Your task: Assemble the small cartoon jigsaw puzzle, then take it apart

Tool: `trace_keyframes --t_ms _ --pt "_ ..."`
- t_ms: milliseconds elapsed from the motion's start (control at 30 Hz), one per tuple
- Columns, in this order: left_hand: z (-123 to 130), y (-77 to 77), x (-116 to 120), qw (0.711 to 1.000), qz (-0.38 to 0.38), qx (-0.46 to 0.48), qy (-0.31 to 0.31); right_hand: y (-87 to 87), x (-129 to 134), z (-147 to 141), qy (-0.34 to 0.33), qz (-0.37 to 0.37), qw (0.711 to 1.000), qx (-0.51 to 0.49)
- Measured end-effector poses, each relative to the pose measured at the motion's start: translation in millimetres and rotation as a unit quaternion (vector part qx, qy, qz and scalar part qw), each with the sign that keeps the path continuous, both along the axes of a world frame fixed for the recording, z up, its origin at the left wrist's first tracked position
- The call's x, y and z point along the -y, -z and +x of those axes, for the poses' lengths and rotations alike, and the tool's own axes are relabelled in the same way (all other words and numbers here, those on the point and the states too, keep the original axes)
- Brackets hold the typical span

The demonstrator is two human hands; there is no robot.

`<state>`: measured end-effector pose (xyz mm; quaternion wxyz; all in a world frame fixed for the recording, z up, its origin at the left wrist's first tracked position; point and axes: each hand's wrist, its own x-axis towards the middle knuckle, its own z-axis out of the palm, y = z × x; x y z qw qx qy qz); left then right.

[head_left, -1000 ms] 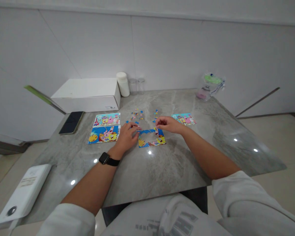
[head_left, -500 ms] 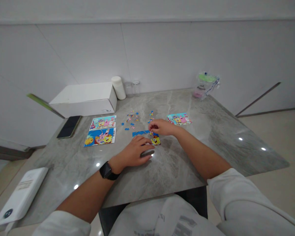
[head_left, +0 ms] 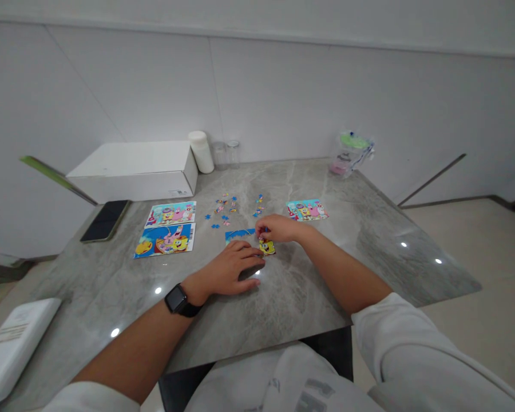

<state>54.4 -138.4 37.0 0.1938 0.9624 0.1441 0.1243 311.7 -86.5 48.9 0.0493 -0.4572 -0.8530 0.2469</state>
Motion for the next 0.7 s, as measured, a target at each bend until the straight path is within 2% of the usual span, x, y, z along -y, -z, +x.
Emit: trace_keyframes --t_ms 167,433,700 --pt "0.1 -1.5 1.5 1.000 0.006 0.027 0.007 3.8 -0.6 -0.9 -0.006 0.004 1.000 0.028" --pt "-0.7 3.2 1.6 1.000 0.006 0.025 0.005 3.0 2.0 -4.7 0.004 0.013 0.999 0.041" --pt "-0.6 1.5 2.2 1.000 0.004 0.027 0.007 3.3 3.7 -9.0 0.024 0.019 0.997 0.067"
